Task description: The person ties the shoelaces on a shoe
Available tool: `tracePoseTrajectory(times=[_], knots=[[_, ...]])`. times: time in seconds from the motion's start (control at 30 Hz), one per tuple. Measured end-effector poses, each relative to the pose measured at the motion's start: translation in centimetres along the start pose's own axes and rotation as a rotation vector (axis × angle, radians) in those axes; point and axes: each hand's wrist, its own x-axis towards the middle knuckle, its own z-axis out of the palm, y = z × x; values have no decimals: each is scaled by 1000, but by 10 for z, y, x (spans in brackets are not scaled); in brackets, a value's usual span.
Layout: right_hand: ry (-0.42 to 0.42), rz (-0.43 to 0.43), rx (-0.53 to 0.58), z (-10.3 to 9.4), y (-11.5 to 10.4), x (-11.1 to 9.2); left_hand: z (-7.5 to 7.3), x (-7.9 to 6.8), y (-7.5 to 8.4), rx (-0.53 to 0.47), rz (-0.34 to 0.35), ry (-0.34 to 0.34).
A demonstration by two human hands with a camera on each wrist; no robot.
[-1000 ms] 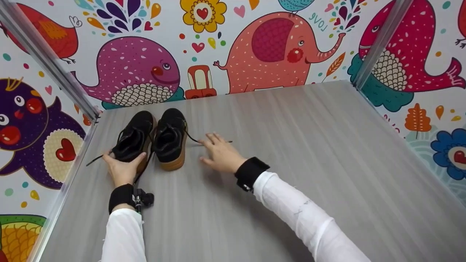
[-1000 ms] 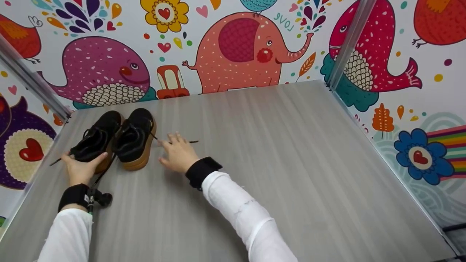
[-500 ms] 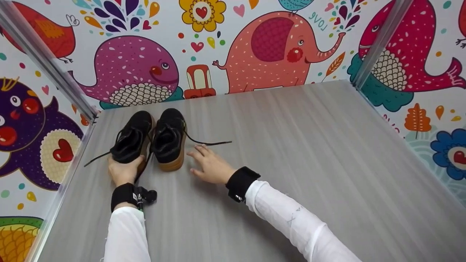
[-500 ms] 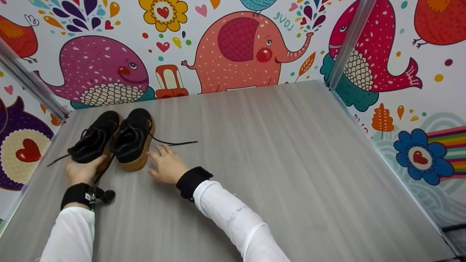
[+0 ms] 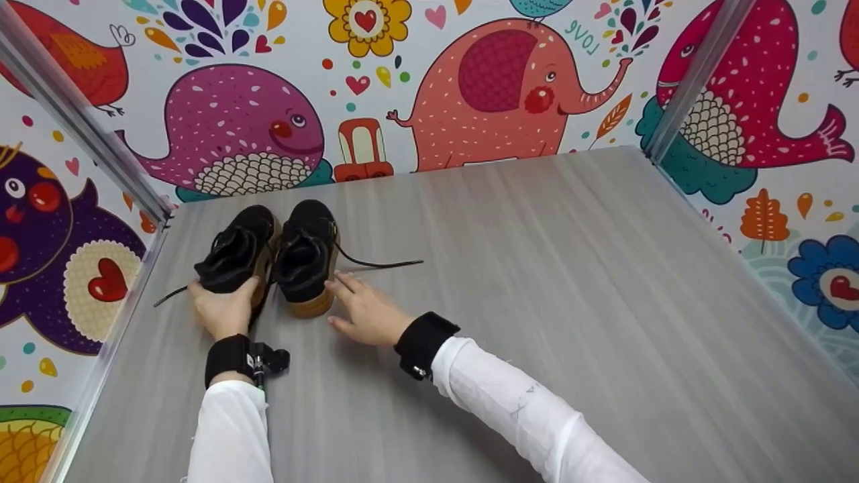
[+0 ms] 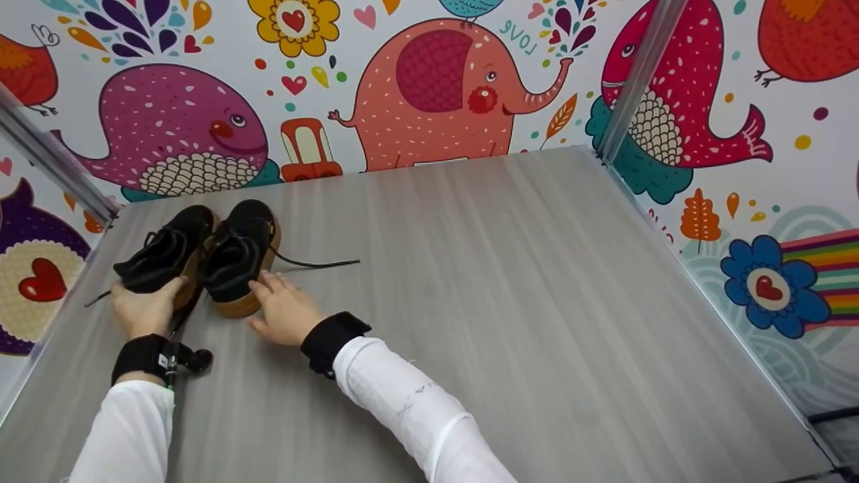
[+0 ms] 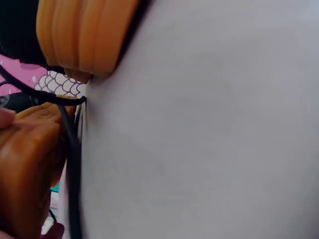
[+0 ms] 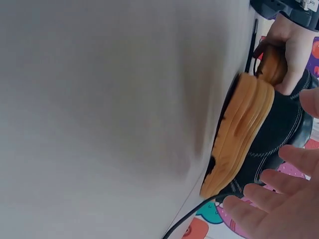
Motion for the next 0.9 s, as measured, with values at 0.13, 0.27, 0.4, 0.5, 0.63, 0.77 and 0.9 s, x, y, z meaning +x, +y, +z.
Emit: tracePoseTrajectory(times=[0.13,0.27,0.4,0.5,0.63,0.77,0.9], knots=[[-39,15,53,2,-7,2,0,-2,2,-12,1,29],[-73,22,99,5,-10,4,-4,-8,5,-45,-10,64],[-87,8,109,5,-12,5,-11,-15,16,-71,2,96],[-80,-10,111,5,-13,4,-16,-23,28,-82,32,107],[-50,-34,135,4,-14,5,-21,-34,50,-84,72,84],[-20,-60,181,1,-19,6,-23,-47,70,-95,102,59],[-22,-75,298,-8,-27,6,-25,-60,88,-107,160,52]])
